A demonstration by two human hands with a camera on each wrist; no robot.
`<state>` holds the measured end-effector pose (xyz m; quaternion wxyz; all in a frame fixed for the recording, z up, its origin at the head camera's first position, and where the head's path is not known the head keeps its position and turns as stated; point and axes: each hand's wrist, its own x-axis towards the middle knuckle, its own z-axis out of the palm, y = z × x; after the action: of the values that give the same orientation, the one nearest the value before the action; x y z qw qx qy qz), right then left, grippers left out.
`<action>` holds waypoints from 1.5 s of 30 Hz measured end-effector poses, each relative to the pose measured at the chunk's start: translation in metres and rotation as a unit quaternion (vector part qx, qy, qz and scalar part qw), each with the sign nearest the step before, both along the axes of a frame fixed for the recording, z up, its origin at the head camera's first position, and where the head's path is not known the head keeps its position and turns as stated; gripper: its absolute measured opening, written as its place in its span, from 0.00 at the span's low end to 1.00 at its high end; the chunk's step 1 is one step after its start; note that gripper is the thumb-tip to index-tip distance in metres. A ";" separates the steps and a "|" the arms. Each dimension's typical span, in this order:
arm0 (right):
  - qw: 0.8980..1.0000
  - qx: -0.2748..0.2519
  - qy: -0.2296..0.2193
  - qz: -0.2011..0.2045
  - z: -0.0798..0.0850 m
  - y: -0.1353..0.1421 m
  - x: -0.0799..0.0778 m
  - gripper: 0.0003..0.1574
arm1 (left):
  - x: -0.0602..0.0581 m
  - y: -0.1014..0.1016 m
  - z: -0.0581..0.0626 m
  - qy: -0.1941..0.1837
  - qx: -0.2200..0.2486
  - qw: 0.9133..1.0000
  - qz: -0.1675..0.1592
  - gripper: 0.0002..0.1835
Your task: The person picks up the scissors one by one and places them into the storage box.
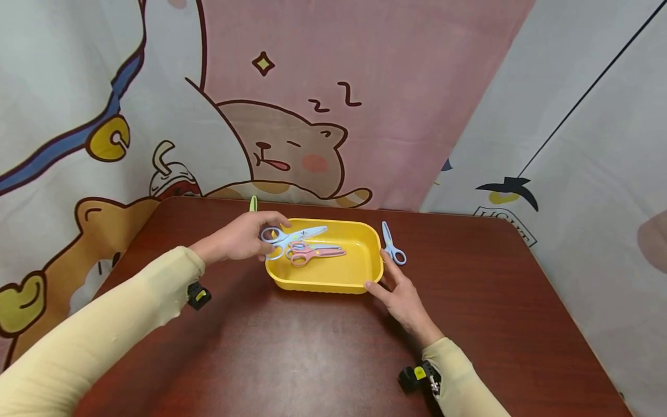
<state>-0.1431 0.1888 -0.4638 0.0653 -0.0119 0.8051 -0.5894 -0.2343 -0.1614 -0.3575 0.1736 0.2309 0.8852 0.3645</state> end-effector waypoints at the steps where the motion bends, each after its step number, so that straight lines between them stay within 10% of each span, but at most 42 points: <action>1: 1.000 0.001 0.000 0.000 0.000 0.000 0.000 0.54 | 0.000 0.002 0.001 -0.002 -0.002 1.000 -0.002 0.28; 45: 1.000 -0.014 0.005 -0.003 -0.003 0.001 0.001 0.54 | -0.016 0.042 -0.004 -0.053 -0.081 0.988 -0.120 0.18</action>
<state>-0.1425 0.1894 -0.4670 0.0592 -0.0132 0.7974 -0.6003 -0.2506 -0.1191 -0.3618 0.2809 0.3006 0.8674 0.2799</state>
